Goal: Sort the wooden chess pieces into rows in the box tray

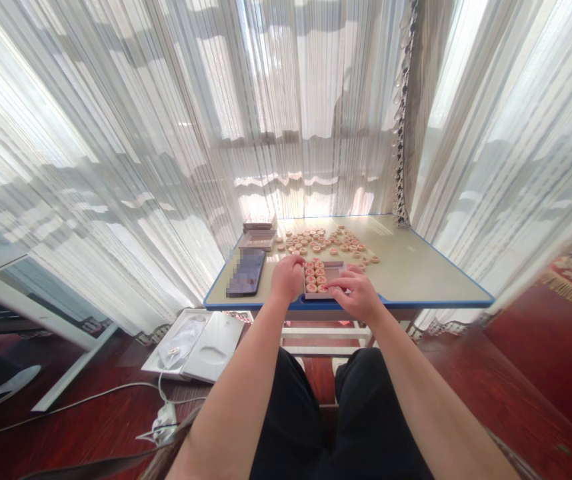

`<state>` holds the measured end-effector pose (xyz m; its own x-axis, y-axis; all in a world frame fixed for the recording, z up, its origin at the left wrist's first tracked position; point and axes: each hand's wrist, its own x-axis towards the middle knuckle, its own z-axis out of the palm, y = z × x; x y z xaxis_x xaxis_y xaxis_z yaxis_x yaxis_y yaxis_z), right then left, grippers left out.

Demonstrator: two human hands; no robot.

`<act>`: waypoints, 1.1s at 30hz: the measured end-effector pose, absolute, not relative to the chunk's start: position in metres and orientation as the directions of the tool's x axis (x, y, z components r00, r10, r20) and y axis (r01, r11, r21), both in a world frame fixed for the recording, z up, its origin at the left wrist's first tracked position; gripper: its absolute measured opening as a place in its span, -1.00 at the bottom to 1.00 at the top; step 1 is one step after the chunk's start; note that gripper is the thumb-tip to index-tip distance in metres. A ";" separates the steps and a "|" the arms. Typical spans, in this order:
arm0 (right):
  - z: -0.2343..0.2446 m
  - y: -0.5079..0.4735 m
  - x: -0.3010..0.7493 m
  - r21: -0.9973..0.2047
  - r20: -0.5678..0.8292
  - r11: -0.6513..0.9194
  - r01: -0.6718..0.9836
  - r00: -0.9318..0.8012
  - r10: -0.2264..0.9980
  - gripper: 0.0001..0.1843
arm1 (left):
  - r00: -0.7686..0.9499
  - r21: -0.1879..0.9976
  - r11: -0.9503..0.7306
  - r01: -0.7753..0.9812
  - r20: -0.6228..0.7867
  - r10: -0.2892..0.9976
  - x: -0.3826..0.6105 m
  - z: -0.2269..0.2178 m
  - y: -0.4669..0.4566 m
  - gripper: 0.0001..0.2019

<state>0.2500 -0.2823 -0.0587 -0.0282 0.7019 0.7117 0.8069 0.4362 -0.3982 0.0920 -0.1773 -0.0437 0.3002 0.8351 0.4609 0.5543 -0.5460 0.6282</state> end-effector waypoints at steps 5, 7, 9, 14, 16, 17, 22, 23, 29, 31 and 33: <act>-0.059 -0.282 0.251 -0.407 0.696 0.434 0.804 -0.036 0.717 -0.77 | 0.291 0.636 -0.545 0.547 0.466 0.835 0.092 -0.044 -0.177 -0.72; -0.059 -0.283 0.251 -0.403 0.698 0.435 0.805 -0.037 0.716 -0.77 | 0.291 0.640 -0.545 0.542 0.465 0.836 0.092 -0.043 -0.178 -0.72; -0.058 -0.283 0.250 -0.403 0.703 0.434 0.806 -0.032 0.711 -0.78 | 0.293 0.645 -0.545 0.536 0.463 0.836 0.091 -0.042 -0.179 -0.72; -0.058 -0.284 0.249 -0.413 0.706 0.434 0.801 -0.020 0.708 -0.77 | 0.284 0.663 -0.516 0.543 0.433 0.856 0.091 -0.041 -0.181 -0.72; -0.058 -0.284 0.250 -0.413 0.703 0.435 0.800 -0.024 0.711 -0.78 | 0.279 0.671 -0.502 0.546 0.419 0.864 0.091 -0.041 -0.180 -0.72; -0.058 -0.283 0.250 -0.413 0.701 0.435 0.800 -0.026 0.713 -0.78 | 0.278 0.673 -0.498 0.547 0.415 0.866 0.091 -0.042 -0.180 -0.72; -0.058 -0.282 0.251 -0.416 0.696 0.435 0.798 -0.028 0.717 -0.78 | 0.276 0.679 -0.505 0.533 0.425 0.862 0.092 -0.045 -0.177 -0.71; -0.058 -0.282 0.250 -0.415 0.695 0.433 0.800 -0.028 0.718 -0.78 | 0.276 0.678 -0.509 0.531 0.429 0.860 0.092 -0.045 -0.177 -0.71; -0.058 -0.282 0.250 -0.424 0.675 0.412 0.807 -0.022 0.737 -0.78 | 0.277 0.673 -0.505 0.541 0.425 0.862 0.091 -0.045 -0.177 -0.71; -0.059 -0.281 0.250 -0.426 0.669 0.410 0.806 -0.024 0.743 -0.78 | 0.277 0.670 -0.508 0.542 0.429 0.860 0.091 -0.045 -0.178 -0.71; -0.060 -0.281 0.251 -0.422 0.668 0.413 0.807 -0.031 0.743 -0.77 | 0.278 0.670 -0.511 0.538 0.431 0.858 0.091 -0.044 -0.179 -0.72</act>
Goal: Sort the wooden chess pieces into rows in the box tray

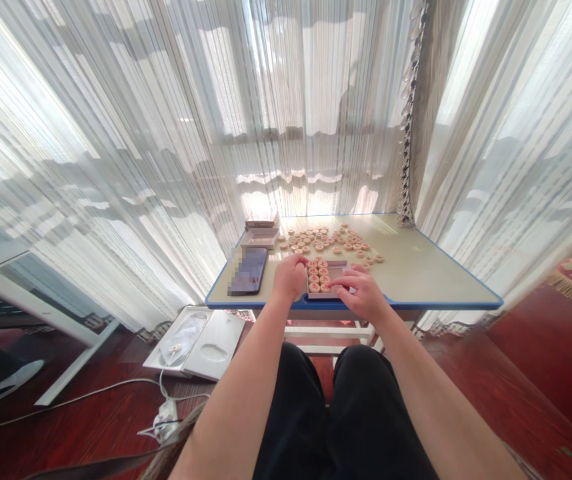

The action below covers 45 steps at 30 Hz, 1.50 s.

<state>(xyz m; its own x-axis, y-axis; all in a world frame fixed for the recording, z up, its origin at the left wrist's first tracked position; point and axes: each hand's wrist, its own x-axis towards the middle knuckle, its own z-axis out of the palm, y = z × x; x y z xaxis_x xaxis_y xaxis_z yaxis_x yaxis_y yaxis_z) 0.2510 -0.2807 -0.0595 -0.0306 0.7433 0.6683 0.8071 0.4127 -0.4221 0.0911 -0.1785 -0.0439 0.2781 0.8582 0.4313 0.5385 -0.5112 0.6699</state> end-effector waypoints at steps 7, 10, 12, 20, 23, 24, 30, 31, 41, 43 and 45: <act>-0.060 -0.281 0.251 -0.429 0.689 0.417 0.801 -0.008 0.725 -0.78 | 0.282 0.669 -0.515 0.535 0.434 0.856 0.091 -0.043 -0.180 -0.73; -0.059 -0.281 0.250 -0.433 0.688 0.414 0.801 -0.004 0.726 -0.78 | 0.284 0.669 -0.507 0.543 0.422 0.861 0.090 -0.043 -0.179 -0.73; -0.059 -0.280 0.250 -0.437 0.685 0.409 0.801 0.002 0.728 -0.78 | 0.286 0.666 -0.507 0.547 0.421 0.861 0.090 -0.043 -0.179 -0.72; -0.060 -0.278 0.251 -0.455 0.675 0.387 0.802 0.028 0.737 -0.79 | 0.257 0.643 -0.441 0.626 0.363 0.896 0.090 -0.045 -0.175 -0.70; -0.061 -0.277 0.251 -0.453 0.673 0.382 0.805 0.029 0.739 -0.79 | 0.249 0.636 -0.409 0.654 0.330 0.911 0.090 -0.044 -0.173 -0.68; -0.061 -0.276 0.251 -0.452 0.672 0.382 0.806 0.026 0.740 -0.79 | 0.247 0.635 -0.403 0.659 0.324 0.913 0.091 -0.044 -0.173 -0.68; -0.062 -0.274 0.253 -0.447 0.672 0.384 0.808 0.020 0.741 -0.78 | 0.290 0.608 -0.407 0.681 0.286 0.913 0.093 -0.043 -0.170 -0.63; -0.062 -0.274 0.253 -0.449 0.671 0.384 0.807 0.021 0.741 -0.78 | 0.305 0.608 -0.418 0.676 0.285 0.909 0.093 -0.044 -0.170 -0.62; -0.062 -0.272 0.253 -0.487 0.650 0.330 0.808 0.084 0.755 -0.78 | 0.405 0.549 -0.521 0.654 0.328 0.853 0.095 -0.045 -0.167 -0.63; -0.064 -0.271 0.253 -0.495 0.648 0.298 0.816 0.119 0.753 -0.75 | 0.407 0.547 -0.528 0.650 0.335 0.849 0.095 -0.045 -0.167 -0.63; -0.065 -0.269 0.254 -0.508 0.641 0.279 0.815 0.141 0.754 -0.71 | 0.407 0.550 -0.530 0.646 0.339 0.848 0.095 -0.046 -0.167 -0.64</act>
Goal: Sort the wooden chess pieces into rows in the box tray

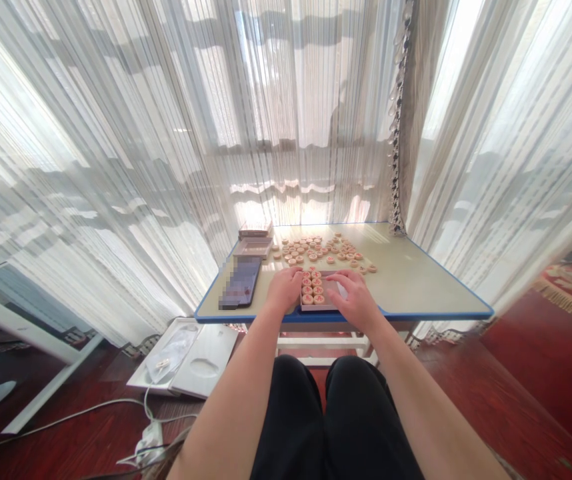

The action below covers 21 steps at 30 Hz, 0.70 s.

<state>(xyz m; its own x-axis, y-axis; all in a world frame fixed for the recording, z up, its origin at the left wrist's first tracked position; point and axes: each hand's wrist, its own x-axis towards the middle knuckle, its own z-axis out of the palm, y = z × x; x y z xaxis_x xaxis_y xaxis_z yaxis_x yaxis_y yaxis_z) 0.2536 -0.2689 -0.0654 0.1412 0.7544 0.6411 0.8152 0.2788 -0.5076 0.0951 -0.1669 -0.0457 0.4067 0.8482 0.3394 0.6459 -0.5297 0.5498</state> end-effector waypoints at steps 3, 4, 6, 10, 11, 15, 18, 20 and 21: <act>-0.065 -0.268 0.254 -0.533 0.628 0.279 0.798 0.153 0.763 -0.71 | 0.386 0.560 -0.507 0.655 0.329 0.862 0.095 -0.046 -0.168 -0.65; -0.064 -0.268 0.254 -0.544 0.623 0.280 0.791 0.157 0.766 -0.71 | 0.376 0.564 -0.496 0.660 0.324 0.868 0.095 -0.046 -0.168 -0.66; -0.063 -0.268 0.254 -0.569 0.607 0.273 0.776 0.172 0.776 -0.74 | 0.362 0.567 -0.481 0.669 0.316 0.877 0.094 -0.046 -0.169 -0.67; -0.060 -0.269 0.255 -0.633 0.556 0.243 0.735 0.213 0.804 -0.76 | 0.364 0.566 -0.485 0.666 0.321 0.874 0.093 -0.046 -0.170 -0.68; -0.060 -0.270 0.256 -0.647 0.546 0.238 0.725 0.221 0.808 -0.76 | 0.362 0.568 -0.484 0.665 0.322 0.875 0.093 -0.045 -0.170 -0.68; -0.060 -0.270 0.257 -0.683 0.529 0.237 0.691 0.244 0.813 -0.76 | 0.345 0.579 -0.459 0.674 0.303 0.888 0.094 -0.045 -0.170 -0.69; -0.059 -0.271 0.258 -0.685 0.534 0.240 0.688 0.249 0.808 -0.76 | 0.349 0.584 -0.457 0.671 0.295 0.890 0.094 -0.045 -0.170 -0.69; -0.059 -0.271 0.257 -0.679 0.535 0.240 0.693 0.244 0.809 -0.77 | 0.351 0.587 -0.464 0.663 0.304 0.886 0.093 -0.045 -0.170 -0.68; -0.059 -0.271 0.257 -0.679 0.533 0.239 0.694 0.242 0.811 -0.76 | 0.351 0.589 -0.468 0.659 0.310 0.884 0.093 -0.045 -0.170 -0.68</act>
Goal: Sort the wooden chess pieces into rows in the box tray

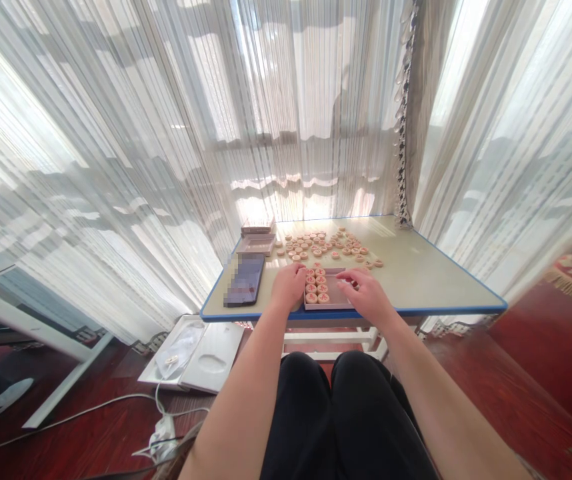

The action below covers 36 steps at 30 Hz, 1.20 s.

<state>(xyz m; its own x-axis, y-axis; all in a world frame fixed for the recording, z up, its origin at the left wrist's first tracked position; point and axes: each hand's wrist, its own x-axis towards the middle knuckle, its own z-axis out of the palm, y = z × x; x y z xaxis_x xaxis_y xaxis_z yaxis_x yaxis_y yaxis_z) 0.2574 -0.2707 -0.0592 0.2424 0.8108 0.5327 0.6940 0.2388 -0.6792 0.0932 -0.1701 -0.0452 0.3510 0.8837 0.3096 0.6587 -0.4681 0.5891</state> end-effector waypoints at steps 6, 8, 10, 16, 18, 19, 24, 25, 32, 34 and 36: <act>-0.058 -0.272 0.259 -0.752 0.489 0.239 0.614 0.277 0.827 -0.76 | 0.348 0.601 -0.457 0.655 0.297 0.889 0.092 -0.044 -0.171 -0.68; -0.058 -0.272 0.260 -0.777 0.476 0.244 0.581 0.287 0.831 -0.77 | 0.344 0.601 -0.447 0.663 0.286 0.895 0.093 -0.043 -0.172 -0.67; -0.058 -0.273 0.261 -0.802 0.460 0.245 0.545 0.302 0.835 -0.77 | 0.335 0.599 -0.446 0.665 0.295 0.895 0.093 -0.044 -0.171 -0.66; -0.058 -0.275 0.266 -0.928 0.363 0.281 0.245 0.422 0.831 -0.82 | 0.211 0.730 -0.402 0.552 0.344 0.915 0.088 -0.038 -0.174 -0.71; -0.049 -0.276 0.269 -0.931 0.362 0.333 0.150 0.500 0.787 -0.86 | 0.153 0.876 -0.338 0.345 0.303 0.941 0.088 -0.029 -0.179 -0.69; -0.041 -0.275 0.270 -0.929 0.357 0.353 0.110 0.511 0.782 -0.87 | 0.126 0.919 -0.314 0.238 0.291 0.948 0.090 -0.023 -0.181 -0.69; 0.015 -0.242 0.284 -0.911 0.396 0.409 0.047 0.374 0.839 -0.79 | 0.105 0.885 -0.444 0.142 0.432 0.896 0.116 0.019 -0.167 -0.67; 0.024 -0.228 0.288 -0.907 0.413 0.413 0.083 0.374 0.830 -0.76 | 0.152 0.864 -0.467 0.188 0.444 0.883 0.124 0.028 -0.158 -0.66; 0.000 -0.133 0.343 -0.698 0.605 0.248 0.672 0.368 0.706 -0.65 | 0.459 0.382 -0.532 0.756 0.271 0.846 0.171 0.036 -0.083 -0.57; -0.022 -0.123 0.362 -0.496 0.598 0.142 0.857 0.218 0.771 -0.66 | 0.488 0.263 -0.537 0.802 0.230 0.842 0.173 0.021 -0.072 -0.61; -0.037 -0.119 0.377 -0.391 0.488 0.035 0.920 0.175 0.855 -0.64 | 0.495 0.174 -0.533 0.828 0.218 0.841 0.171 0.006 -0.066 -0.65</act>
<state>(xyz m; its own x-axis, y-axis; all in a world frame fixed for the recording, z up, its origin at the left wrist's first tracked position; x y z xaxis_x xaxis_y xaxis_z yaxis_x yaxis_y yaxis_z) 0.3767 -0.1187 -0.0374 0.1747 0.8553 0.4877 0.9196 0.0352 -0.3912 0.1715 -0.0662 0.0059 0.4950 0.8410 0.2182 0.8284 -0.5326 0.1737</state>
